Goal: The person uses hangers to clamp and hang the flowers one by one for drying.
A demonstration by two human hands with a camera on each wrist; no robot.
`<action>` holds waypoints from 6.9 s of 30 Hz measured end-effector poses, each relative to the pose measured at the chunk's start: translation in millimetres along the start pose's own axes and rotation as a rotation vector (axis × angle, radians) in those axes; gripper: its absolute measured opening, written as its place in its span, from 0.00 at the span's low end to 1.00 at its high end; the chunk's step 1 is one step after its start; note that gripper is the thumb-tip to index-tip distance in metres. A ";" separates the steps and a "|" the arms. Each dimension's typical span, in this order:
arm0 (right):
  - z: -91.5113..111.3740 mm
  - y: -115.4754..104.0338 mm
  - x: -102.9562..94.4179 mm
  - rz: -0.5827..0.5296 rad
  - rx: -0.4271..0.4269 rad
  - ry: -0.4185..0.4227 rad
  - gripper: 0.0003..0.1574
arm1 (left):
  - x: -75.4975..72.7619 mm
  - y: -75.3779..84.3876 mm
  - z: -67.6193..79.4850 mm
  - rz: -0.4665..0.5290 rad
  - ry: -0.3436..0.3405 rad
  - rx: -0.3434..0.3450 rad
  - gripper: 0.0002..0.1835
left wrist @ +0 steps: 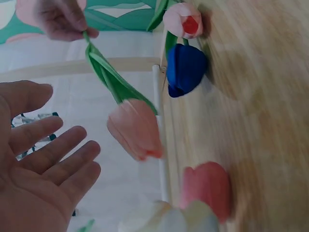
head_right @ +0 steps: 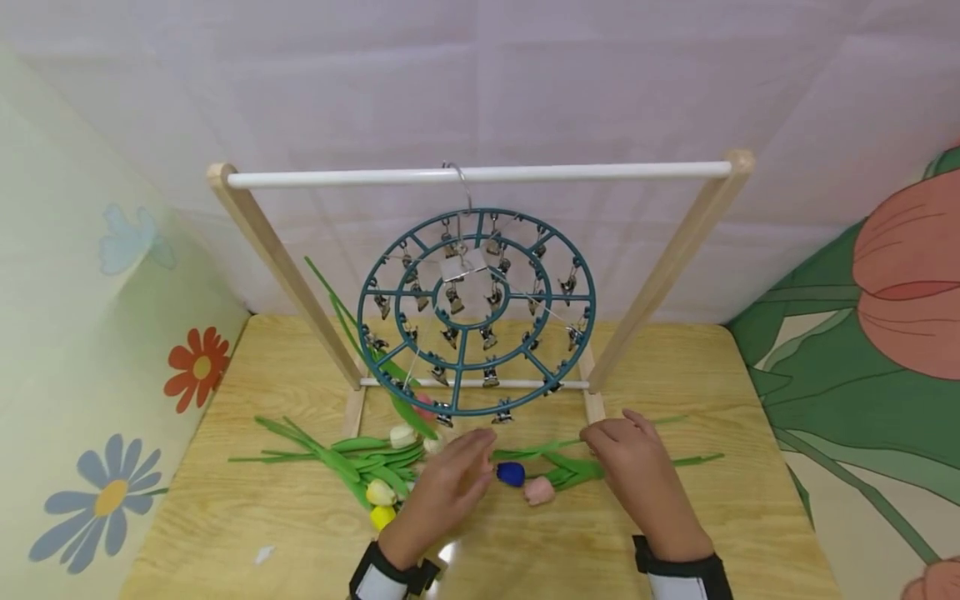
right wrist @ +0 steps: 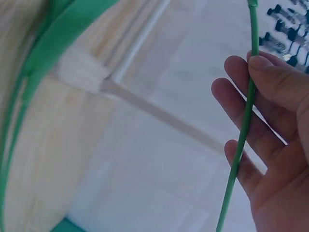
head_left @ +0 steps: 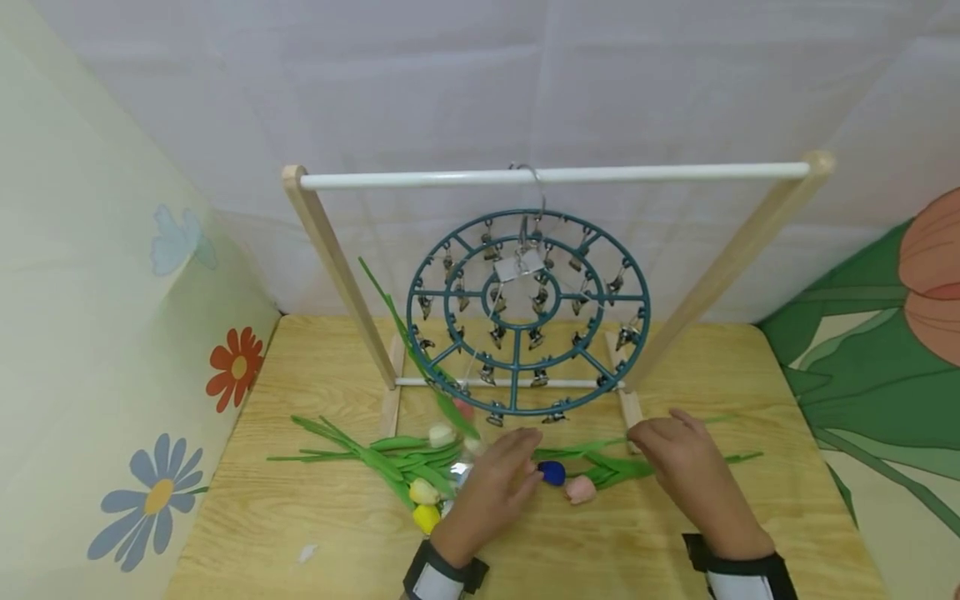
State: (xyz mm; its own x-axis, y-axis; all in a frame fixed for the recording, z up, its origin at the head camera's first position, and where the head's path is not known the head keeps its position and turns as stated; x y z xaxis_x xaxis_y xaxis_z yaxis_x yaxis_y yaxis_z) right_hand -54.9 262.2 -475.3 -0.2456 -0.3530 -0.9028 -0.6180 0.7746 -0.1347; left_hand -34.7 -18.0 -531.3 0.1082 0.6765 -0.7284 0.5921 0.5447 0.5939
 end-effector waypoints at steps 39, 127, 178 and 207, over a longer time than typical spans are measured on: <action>-14.0 -63.5 -9.7 -0.362 -0.016 0.100 0.25 | -13.8 -7.5 6.3 0.066 0.123 -0.070 0.10; -69.5 -85.9 39.8 -0.894 0.218 -0.290 0.18 | -14.7 -23.7 7.3 0.752 0.461 -0.274 0.17; 76.9 52.5 44.2 0.047 0.274 -0.223 0.15 | -23.9 -18.5 27.9 0.361 0.263 -0.184 0.04; -9.4 -30.2 -35.5 0.177 0.009 -0.043 0.27 | -17.8 27.1 -6.4 0.108 -0.068 -0.022 0.29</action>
State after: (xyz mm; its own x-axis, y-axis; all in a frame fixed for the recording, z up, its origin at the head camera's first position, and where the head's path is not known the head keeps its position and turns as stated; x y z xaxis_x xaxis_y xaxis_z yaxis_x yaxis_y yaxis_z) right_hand -34.4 246.4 -435.3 -0.3178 -0.1882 -0.9293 -0.5611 0.8274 0.0243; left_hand -25.7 -12.1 -500.0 0.2246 0.6975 -0.6805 0.5562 0.4816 0.6772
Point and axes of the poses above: each hand's wrist, its own z-axis away from the middle knuckle, its own x-axis out of the palm, y = z × x, the point moved 1 cm from there along -z, towards the middle knuckle, and after that the axes turned 6 degrees about -y, right-handed, at the moved point
